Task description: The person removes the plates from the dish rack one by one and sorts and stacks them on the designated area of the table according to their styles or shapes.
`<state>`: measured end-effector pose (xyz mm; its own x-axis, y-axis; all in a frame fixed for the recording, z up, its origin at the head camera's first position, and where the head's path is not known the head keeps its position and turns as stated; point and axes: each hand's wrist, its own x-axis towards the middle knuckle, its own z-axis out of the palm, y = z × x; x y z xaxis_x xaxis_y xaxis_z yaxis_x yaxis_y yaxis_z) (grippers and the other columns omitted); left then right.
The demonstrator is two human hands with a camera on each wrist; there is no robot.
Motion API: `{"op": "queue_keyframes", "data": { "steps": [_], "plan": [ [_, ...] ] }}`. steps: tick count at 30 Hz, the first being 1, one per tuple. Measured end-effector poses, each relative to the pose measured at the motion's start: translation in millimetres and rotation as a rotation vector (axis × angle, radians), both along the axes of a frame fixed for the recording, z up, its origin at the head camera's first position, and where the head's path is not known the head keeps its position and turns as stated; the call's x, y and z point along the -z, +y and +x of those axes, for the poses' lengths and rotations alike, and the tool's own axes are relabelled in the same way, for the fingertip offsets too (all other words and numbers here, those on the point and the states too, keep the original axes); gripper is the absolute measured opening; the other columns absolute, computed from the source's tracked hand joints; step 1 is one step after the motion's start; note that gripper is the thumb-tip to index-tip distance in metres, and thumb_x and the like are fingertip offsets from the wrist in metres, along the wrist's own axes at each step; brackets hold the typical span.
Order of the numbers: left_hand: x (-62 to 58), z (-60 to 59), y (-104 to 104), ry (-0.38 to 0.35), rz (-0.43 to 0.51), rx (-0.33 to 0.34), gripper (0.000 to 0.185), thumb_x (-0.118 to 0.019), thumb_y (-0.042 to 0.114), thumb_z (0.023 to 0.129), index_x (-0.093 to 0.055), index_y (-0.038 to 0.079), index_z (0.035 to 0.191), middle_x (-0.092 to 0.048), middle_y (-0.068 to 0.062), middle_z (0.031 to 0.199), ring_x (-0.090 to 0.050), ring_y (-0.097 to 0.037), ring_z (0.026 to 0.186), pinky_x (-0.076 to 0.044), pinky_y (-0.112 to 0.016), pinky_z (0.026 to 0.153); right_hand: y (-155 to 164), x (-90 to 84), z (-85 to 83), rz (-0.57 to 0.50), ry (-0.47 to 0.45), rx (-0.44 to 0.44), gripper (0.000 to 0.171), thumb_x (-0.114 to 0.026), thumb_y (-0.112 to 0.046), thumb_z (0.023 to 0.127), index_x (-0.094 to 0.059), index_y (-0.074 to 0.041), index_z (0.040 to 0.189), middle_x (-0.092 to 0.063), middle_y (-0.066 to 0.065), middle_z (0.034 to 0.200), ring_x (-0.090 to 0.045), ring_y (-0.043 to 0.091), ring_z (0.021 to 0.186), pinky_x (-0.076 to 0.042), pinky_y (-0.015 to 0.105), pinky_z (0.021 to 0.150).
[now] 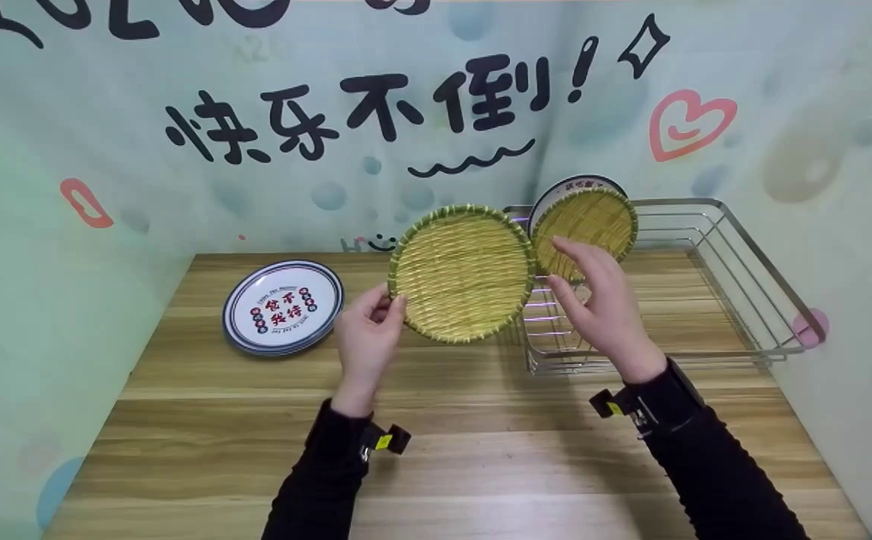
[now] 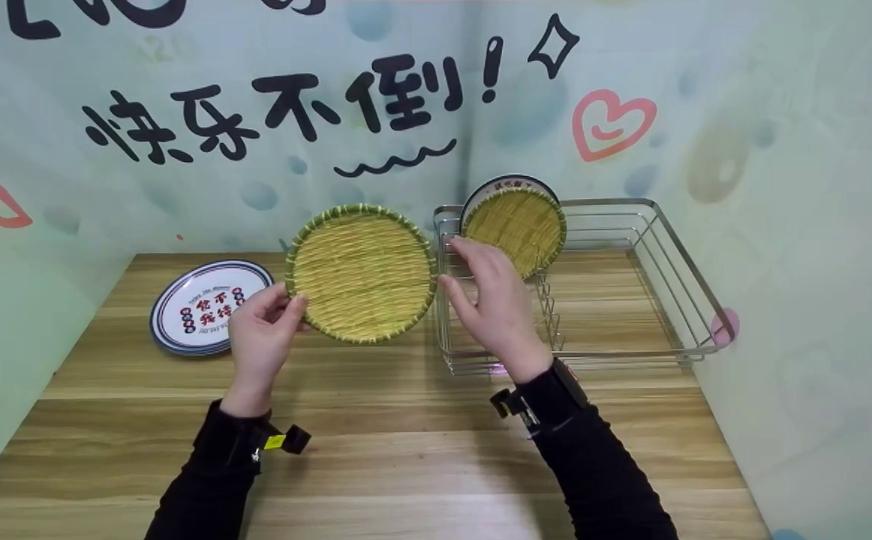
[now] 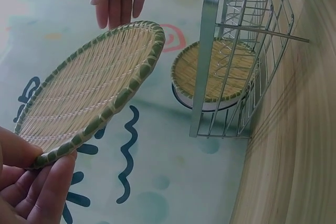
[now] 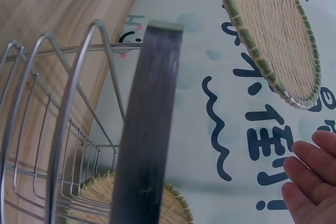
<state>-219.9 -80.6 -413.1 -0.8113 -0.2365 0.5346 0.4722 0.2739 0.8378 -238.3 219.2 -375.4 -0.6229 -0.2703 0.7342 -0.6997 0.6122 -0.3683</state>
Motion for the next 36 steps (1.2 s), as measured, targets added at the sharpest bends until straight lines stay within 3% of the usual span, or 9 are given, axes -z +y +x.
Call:
{"op": "queue_keyframes", "data": {
  "steps": [7,17,22,25,31,36],
  "plan": [
    [2.8,-2.6,-4.9,-0.050,0.035,-0.009,0.017,-0.072,-0.004,0.084,-0.072,-0.006,0.101,-0.070,-0.014,0.081,-0.063,-0.017,0.061,-0.056,-0.022,0.054,5.6,6.9,-0.2,0.022,0.012,0.004,0.049,-0.067,-0.011,0.093,-0.052,0.003,0.137,-0.056,0.020,0.136,-0.051,0.036,0.125,-0.034,0.050,0.110],
    [9.3,-10.1,-12.2,-0.081,0.083,0.000,0.019,-0.071,-0.004,0.085,-0.071,-0.009,0.103,-0.070,-0.019,0.083,-0.066,-0.031,0.060,-0.056,-0.023,0.050,11.6,17.8,0.1,0.043,0.007,-0.003,0.051,-0.069,-0.006,0.090,-0.052,0.004,0.137,-0.056,0.022,0.136,-0.050,0.040,0.125,-0.035,0.053,0.109],
    [11.1,-12.8,-15.0,-0.121,0.092,-0.009,0.020,-0.070,-0.005,0.085,-0.071,-0.009,0.105,-0.070,-0.020,0.084,-0.066,-0.023,0.059,-0.057,-0.026,0.050,14.9,20.8,-0.2,0.053,-0.006,0.001,0.052,-0.070,-0.006,0.090,-0.051,0.004,0.137,-0.055,0.022,0.137,-0.049,0.040,0.126,-0.033,0.052,0.111],
    [13.3,-15.5,-16.7,-0.131,0.076,-0.031,0.020,-0.071,-0.005,0.085,-0.071,-0.009,0.104,-0.070,-0.019,0.084,-0.065,-0.021,0.058,-0.056,-0.023,0.050,17.1,22.1,0.2,0.068,-0.012,0.009,0.053,-0.070,-0.007,0.090,-0.051,0.005,0.137,-0.054,0.023,0.138,-0.049,0.040,0.127,-0.030,0.052,0.114],
    [18.0,-20.9,-20.3,-0.148,0.030,-0.069,0.016,-0.070,-0.004,0.085,-0.072,-0.007,0.101,-0.071,-0.018,0.084,-0.067,-0.033,0.062,-0.055,-0.021,0.050,20.8,25.0,1.5,0.114,-0.047,0.027,0.054,-0.069,-0.013,0.091,-0.049,0.005,0.139,-0.051,0.023,0.140,-0.047,0.039,0.129,-0.024,0.051,0.117],
    [23.2,-25.4,-23.1,-0.182,0.016,-0.081,0.014,-0.070,-0.004,0.086,-0.072,-0.006,0.100,-0.071,-0.017,0.085,-0.067,-0.025,0.062,-0.055,-0.022,0.051,23.6,26.8,2.8,0.145,-0.096,0.038,0.056,-0.068,-0.018,0.093,-0.048,0.005,0.140,-0.049,0.024,0.142,-0.044,0.039,0.132,-0.021,0.050,0.118]
  ]
}}
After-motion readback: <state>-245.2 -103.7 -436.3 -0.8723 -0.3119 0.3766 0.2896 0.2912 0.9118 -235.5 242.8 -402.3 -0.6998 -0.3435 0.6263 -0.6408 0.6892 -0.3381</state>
